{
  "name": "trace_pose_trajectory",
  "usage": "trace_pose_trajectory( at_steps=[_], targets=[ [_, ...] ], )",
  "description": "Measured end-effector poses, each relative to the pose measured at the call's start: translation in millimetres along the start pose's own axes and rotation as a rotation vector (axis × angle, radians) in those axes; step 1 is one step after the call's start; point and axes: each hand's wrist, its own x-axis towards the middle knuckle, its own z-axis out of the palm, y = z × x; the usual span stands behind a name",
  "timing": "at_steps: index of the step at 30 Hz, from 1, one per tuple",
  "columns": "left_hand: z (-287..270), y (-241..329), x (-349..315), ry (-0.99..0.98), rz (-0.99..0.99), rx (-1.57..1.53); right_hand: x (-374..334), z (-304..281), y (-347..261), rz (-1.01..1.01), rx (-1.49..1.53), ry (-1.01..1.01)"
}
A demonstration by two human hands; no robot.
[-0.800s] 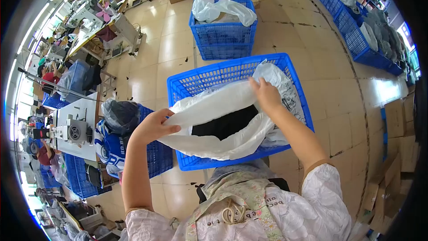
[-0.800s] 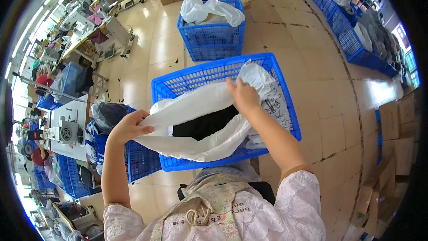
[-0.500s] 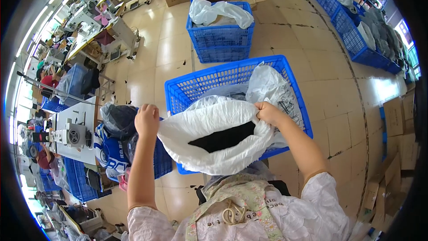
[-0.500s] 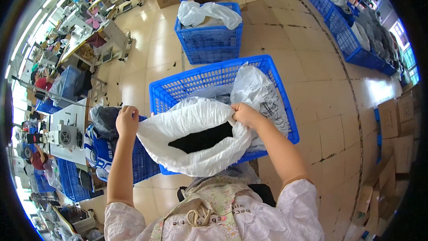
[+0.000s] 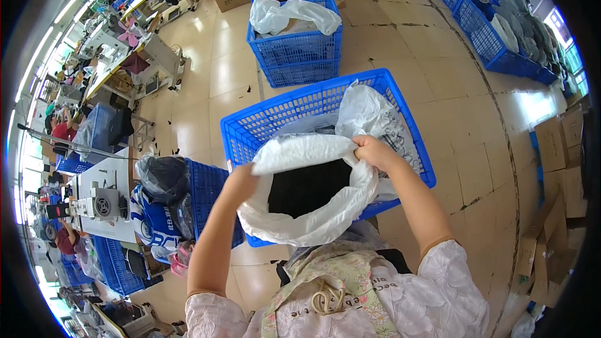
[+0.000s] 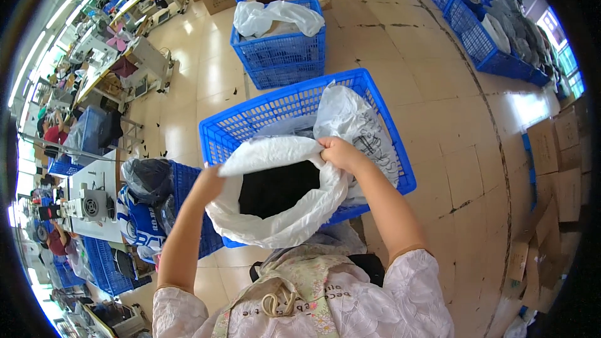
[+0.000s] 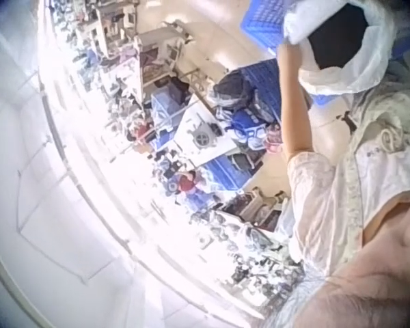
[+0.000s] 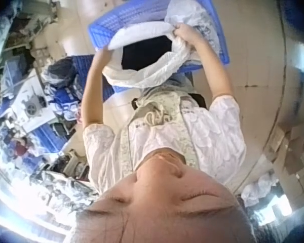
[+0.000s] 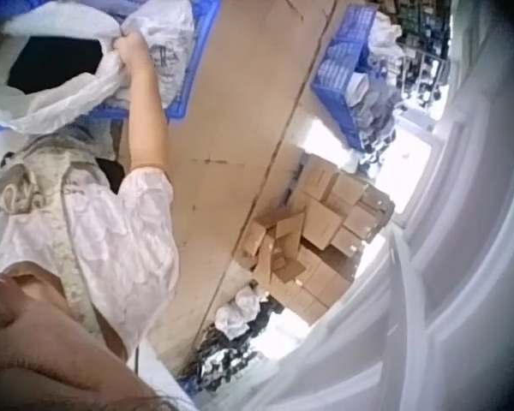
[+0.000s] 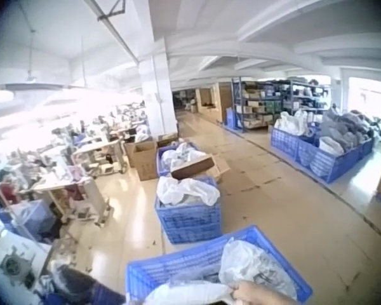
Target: The recorder is seen sorting and stacking black fabric or foam components from a large white sack into a blue crate within a manufacturing environment.
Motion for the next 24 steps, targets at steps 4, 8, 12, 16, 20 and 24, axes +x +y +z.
trace_pose_trajectory(
  at_steps=[4, 8, 12, 16, 20, 24],
  targets=[
    [-28, 27, 14, 0.003, -0.330, -0.572, -31, 44, -56, -0.883, -1.067, 0.561],
    [-27, 32, 20, -0.010, -0.330, -0.648, -46, 129, -33, -0.856, -0.629, -0.291],
    [-25, 37, 21, 0.094, -0.383, -0.892, -70, 176, 42, -0.532, -1.020, -0.498],
    [-23, 34, 29, 0.265, -0.509, -1.187, -85, 188, 73, -0.512, -1.103, -0.703],
    [-19, 33, 31, 0.252, -0.440, -1.171, -93, 182, 53, -0.454, -1.075, -0.664],
    [-20, 38, 26, 0.137, -0.323, -0.979, -100, 156, 4, -0.787, -0.840, -0.264]
  ],
)
